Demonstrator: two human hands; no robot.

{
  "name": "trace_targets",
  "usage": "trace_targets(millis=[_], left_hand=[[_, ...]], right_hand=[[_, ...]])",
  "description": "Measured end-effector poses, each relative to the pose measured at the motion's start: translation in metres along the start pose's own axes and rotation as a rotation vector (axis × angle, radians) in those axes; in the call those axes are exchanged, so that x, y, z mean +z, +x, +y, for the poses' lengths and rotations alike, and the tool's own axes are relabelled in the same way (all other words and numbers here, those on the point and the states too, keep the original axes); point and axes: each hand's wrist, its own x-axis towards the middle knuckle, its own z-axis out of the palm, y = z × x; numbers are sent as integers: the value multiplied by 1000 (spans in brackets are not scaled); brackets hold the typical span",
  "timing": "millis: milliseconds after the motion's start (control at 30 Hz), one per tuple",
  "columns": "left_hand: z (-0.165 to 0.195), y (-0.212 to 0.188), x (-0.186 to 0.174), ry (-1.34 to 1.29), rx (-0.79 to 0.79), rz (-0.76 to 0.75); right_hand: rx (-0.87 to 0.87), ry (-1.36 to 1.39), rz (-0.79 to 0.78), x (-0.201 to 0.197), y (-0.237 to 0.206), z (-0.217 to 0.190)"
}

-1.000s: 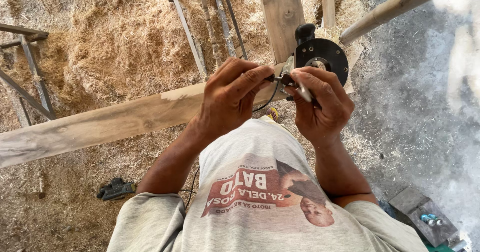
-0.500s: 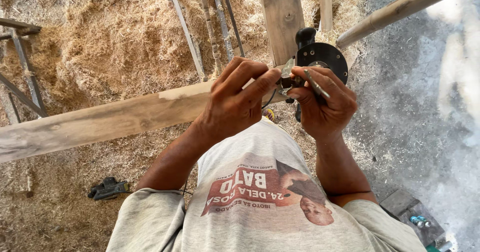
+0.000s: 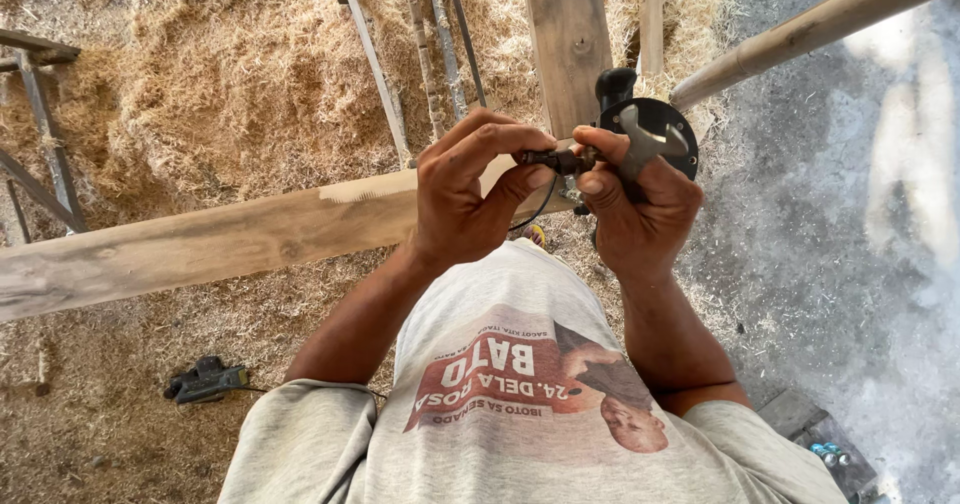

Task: The person uses an electric router to shape the edge of a wooden beam, then stops and uses a wrench to loosen the router's collet, removes the bit, and fits a different bit, tightening it by hand and with the wrench.

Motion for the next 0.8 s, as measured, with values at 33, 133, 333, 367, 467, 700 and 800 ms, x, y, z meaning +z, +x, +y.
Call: trace_targets(millis=[33,133,333,367,467,700,800], left_hand=[[-1,-2,2,-47,2,25],[-2,-10,6,-540,-170,76],[-10,-18,8,-678,-217,99],[-11,-19,9,-685,-235,108],[-11,-23,11,-688,-288,141],[-9,-25,12,-633,-265,166],[-8,-24,12,-425,-142,134]], right_hand=[[49,65,-11,0,-1,0],[150,197,-48,-1,-2,0],[123,115,-22,2,-7,4],[132,111,-4,3,-7,4],[142,95,-10,5,-7,6],[179,122,-44,5,-10,4],[227,226,-40,7,-13,6]])
